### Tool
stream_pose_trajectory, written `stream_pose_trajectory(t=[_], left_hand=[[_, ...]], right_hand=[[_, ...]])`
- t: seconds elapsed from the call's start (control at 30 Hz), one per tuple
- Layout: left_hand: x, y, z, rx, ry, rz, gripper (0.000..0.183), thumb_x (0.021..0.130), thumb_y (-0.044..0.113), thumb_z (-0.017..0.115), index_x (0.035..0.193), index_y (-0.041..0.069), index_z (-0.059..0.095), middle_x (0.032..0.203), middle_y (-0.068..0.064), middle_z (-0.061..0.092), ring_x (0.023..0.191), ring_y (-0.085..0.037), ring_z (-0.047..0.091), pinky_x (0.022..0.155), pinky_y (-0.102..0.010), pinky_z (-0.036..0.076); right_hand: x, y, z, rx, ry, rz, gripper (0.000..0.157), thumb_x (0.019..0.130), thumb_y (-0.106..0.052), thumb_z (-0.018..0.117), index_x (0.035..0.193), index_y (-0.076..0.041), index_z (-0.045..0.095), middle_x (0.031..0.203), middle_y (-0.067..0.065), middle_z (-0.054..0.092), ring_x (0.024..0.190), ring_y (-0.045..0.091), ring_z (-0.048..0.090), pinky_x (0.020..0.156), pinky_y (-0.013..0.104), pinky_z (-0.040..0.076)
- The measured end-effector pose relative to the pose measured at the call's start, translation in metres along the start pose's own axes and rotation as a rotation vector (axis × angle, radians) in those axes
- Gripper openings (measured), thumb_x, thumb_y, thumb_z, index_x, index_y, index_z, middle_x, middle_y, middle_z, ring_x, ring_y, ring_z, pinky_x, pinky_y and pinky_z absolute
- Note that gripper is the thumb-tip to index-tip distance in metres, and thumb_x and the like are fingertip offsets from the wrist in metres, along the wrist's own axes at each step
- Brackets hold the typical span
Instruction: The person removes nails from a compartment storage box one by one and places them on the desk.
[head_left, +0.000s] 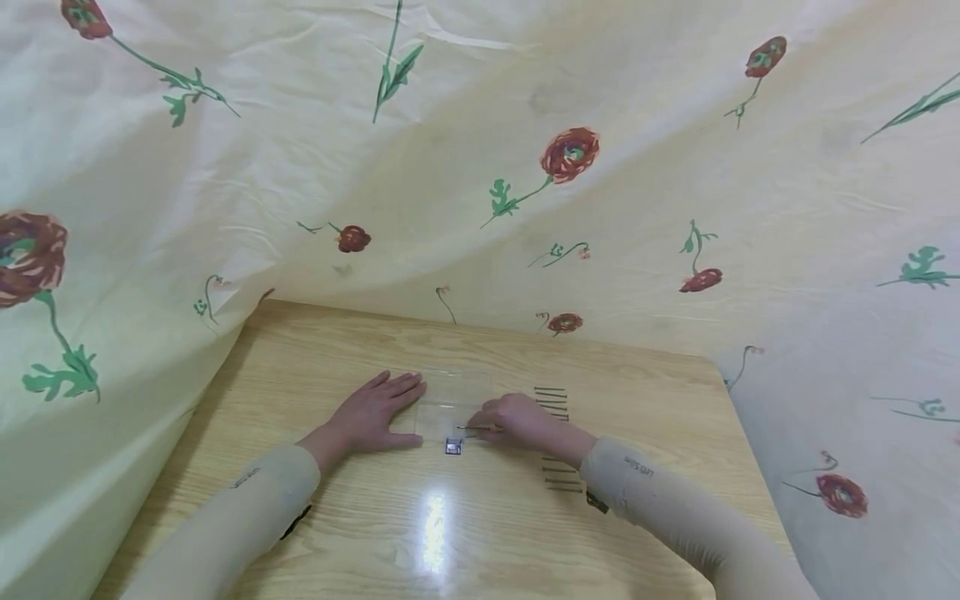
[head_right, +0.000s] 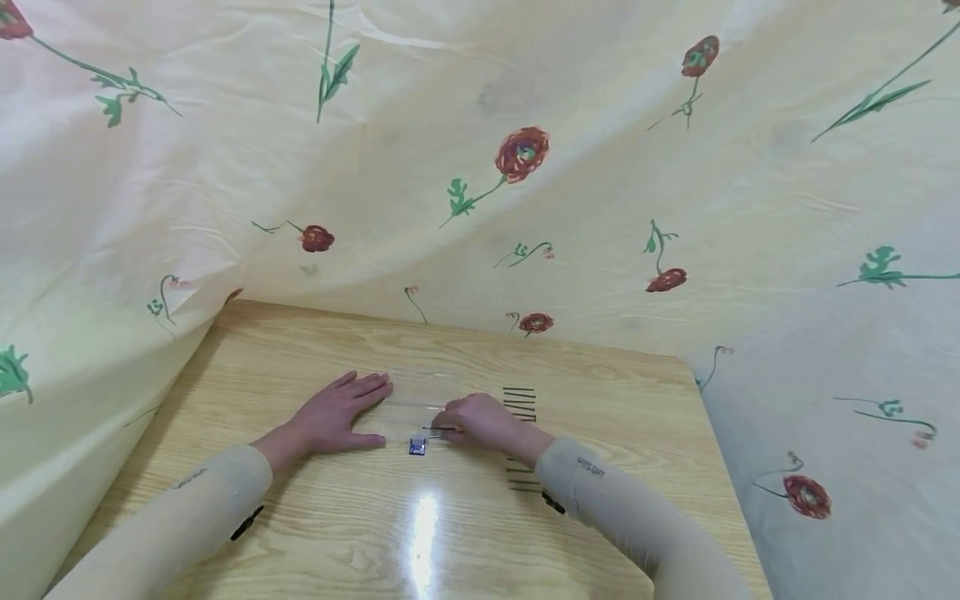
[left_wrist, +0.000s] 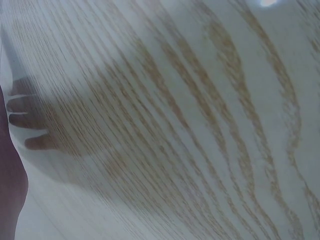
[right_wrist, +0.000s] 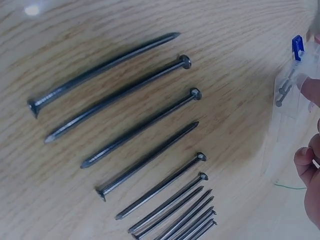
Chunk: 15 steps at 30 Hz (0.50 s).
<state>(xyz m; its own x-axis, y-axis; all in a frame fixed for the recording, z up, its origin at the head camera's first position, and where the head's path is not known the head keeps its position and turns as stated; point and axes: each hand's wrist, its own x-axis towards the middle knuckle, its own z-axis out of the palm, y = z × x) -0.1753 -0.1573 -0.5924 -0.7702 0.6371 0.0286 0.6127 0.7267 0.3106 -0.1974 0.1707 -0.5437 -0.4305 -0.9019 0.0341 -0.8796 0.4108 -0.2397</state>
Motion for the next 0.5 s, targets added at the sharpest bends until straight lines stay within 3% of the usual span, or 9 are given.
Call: stream_pose_trajectory(t=[0.23,0.5], left_hand=[[0.001,-0.001,0.002,-0.006,0.000,-0.006,0.097,0.094,0.074,0.062,0.166,0.012,0.041,0.172,-0.006,0.037,0.159,-0.026,0.035,0.133,-0.051,0.020],[0.000,-0.002,0.004,-0.008,0.014,0.002,0.097,0.094,0.073,0.062,0.165,0.011,0.042,0.171,-0.007,0.039,0.158,-0.028,0.037,0.132,-0.052,0.021]], right_hand=[[0.004,0.002,-0.001,0.009,-0.079,0.013,0.022,0.099,-0.016,0.079,0.121,-0.014,0.082,0.095,-0.003,0.080,0.080,0.006,0.073,0.075,0.019,0.060],[0.011,0.001,-0.003,0.041,-0.142,0.034,0.022,0.098,-0.013,0.079,0.120,-0.013,0.082,0.109,-0.001,0.082,0.099,0.011,0.078,0.089,0.024,0.062]])
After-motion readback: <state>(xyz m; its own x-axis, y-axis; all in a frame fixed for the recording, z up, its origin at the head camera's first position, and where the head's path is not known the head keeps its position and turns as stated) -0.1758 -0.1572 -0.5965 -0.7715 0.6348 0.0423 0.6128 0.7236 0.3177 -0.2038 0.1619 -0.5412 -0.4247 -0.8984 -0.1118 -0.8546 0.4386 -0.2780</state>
